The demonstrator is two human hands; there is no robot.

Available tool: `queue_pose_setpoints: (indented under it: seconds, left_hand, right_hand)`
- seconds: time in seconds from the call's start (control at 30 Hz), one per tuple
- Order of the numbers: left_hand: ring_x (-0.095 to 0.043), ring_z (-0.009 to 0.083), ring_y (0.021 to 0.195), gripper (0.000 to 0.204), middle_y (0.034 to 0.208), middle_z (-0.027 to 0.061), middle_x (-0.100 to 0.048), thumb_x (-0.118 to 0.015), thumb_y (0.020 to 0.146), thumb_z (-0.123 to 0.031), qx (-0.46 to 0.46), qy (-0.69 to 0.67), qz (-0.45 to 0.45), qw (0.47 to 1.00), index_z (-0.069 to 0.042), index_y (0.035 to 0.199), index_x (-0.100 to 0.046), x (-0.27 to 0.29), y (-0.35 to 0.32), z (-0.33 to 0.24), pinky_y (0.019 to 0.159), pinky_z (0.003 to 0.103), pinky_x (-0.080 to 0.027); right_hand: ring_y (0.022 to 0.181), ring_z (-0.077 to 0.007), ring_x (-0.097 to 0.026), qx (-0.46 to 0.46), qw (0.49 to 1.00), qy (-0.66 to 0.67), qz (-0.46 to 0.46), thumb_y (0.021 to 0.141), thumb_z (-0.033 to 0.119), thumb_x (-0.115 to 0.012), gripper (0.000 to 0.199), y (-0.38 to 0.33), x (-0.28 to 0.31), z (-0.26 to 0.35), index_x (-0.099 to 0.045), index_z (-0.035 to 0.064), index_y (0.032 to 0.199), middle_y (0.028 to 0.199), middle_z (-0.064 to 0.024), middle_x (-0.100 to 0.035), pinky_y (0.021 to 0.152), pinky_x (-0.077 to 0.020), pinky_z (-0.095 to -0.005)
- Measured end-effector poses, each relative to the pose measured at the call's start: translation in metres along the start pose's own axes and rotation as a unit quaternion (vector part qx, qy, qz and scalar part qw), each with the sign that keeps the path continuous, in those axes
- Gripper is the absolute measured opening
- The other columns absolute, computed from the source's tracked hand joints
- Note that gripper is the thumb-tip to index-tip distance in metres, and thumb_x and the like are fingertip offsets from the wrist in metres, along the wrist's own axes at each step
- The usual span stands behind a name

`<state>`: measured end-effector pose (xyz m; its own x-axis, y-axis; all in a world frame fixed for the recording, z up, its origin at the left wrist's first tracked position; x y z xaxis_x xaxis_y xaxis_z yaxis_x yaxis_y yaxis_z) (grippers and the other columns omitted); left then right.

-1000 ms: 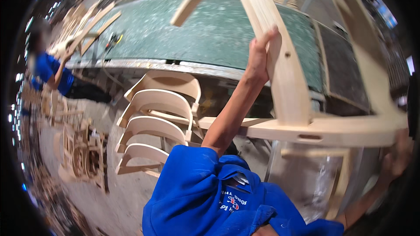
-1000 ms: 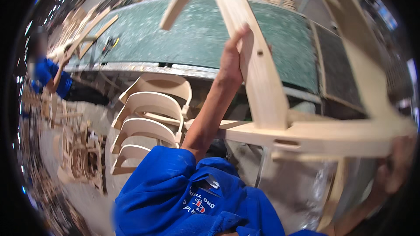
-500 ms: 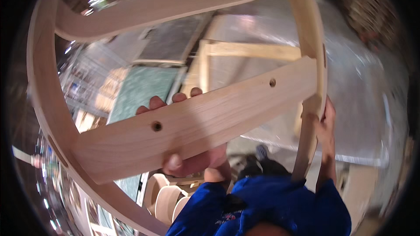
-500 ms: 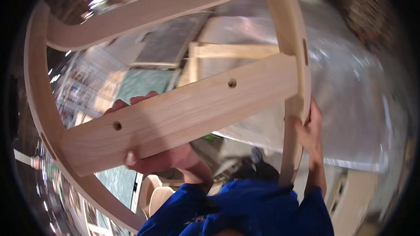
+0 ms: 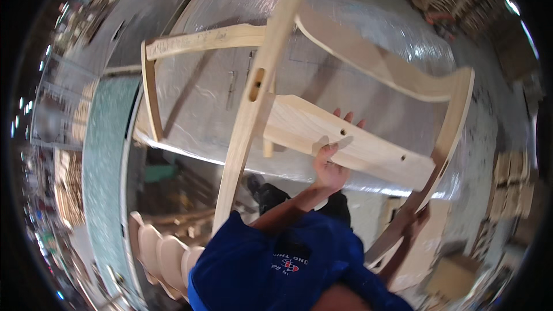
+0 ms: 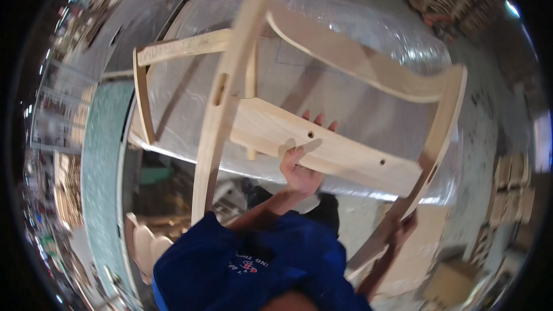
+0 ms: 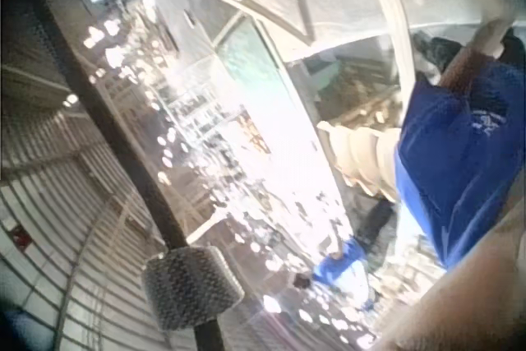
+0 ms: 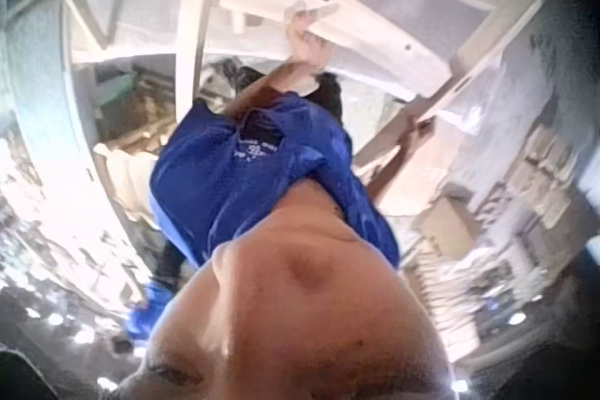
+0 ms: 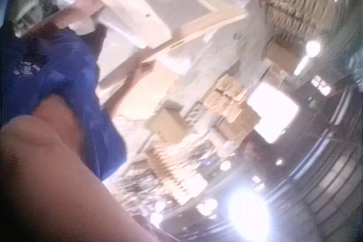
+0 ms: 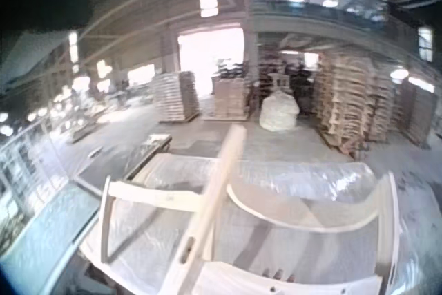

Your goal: The person assembles wooden chair frames by inserting and tightening screws with a screwdriver, then places the finished chairs onto a pallet. The person repeats this process for multiple chairs, handling each frame and securing joints before stacking.

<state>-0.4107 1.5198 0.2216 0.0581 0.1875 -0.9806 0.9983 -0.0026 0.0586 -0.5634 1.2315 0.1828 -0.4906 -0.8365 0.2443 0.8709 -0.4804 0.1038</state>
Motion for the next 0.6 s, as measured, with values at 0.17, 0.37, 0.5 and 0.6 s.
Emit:
queue_pose_setpoints:
  seconds: [0.17, 0.37, 0.5, 0.6]
  left_hand:
    - [-0.046, 0.0293, 0.118, 0.061, 0.121, 0.0135, -0.051, -0.049, 0.082, -0.041, 0.022, 0.009, -0.138, 0.99, -0.003, 0.129, -0.04, 0.085, 0.069, 0.101, 0.103, 0.043, -0.033]
    - [-0.045, 0.0274, 0.117, 0.068, 0.124, 0.0139, -0.048, -0.049, 0.083, -0.049, 0.017, 0.006, -0.165, 0.986, -0.002, 0.131, -0.039, 0.1, 0.191, 0.101, 0.101, 0.043, -0.035]
    - [-0.032, 0.029, 0.131, 0.084, 0.147, 0.0156, -0.025, -0.046, 0.083, -0.058, -0.098, 0.271, 0.089, 0.954, -0.002, 0.142, -0.022, 0.016, 0.19, 0.03, 0.104, 0.042, -0.031]
    - [-0.034, 0.027, 0.129, 0.072, 0.145, 0.0151, -0.029, -0.041, 0.09, -0.051, -0.45, 0.42, -0.097, 0.782, -0.003, 0.14, -0.025, 0.062, 0.173, -0.163, 0.106, 0.042, -0.028]
  right_hand:
    - [0.07, -0.0148, -0.058, -0.104, 0.992, 0.053, 0.046, 0.069, 0.016, -0.063, 0.049, 0.078, 0.014, -0.064, -0.052, -0.0058, 0.112, 0.084, -0.0078, -0.06, 0.06, -0.0485, -0.0279]
    - [0.063, -0.0162, -0.055, -0.039, 0.991, -0.039, 0.119, 0.076, 0.012, -0.062, 0.026, 0.28, -0.062, -0.11, -0.056, -0.0048, 0.095, 0.075, -0.0064, -0.057, 0.056, -0.0466, -0.0305]
    - [0.064, -0.0167, -0.055, -0.069, 0.995, -0.056, 0.049, 0.076, 0.011, -0.061, 0.024, 0.355, -0.053, -0.157, -0.056, -0.0034, 0.095, 0.078, -0.0065, -0.057, 0.055, -0.0451, -0.0304]
    - [0.069, -0.0172, -0.057, -0.107, 0.99, -0.061, 0.068, 0.076, 0.012, -0.061, 0.03, 0.365, -0.071, -0.158, -0.056, -0.0032, 0.102, 0.083, -0.0084, -0.058, 0.056, -0.046, -0.0298]
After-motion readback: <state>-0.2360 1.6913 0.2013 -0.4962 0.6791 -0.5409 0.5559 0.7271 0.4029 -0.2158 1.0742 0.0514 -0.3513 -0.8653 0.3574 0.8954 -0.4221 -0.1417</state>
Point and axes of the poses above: each hand's wrist, its own y-axis towards the middle knuckle, its own x-axis out of the back of the hand, z = x × y, the point moved 4 cm from there along y, towards the middle knuckle
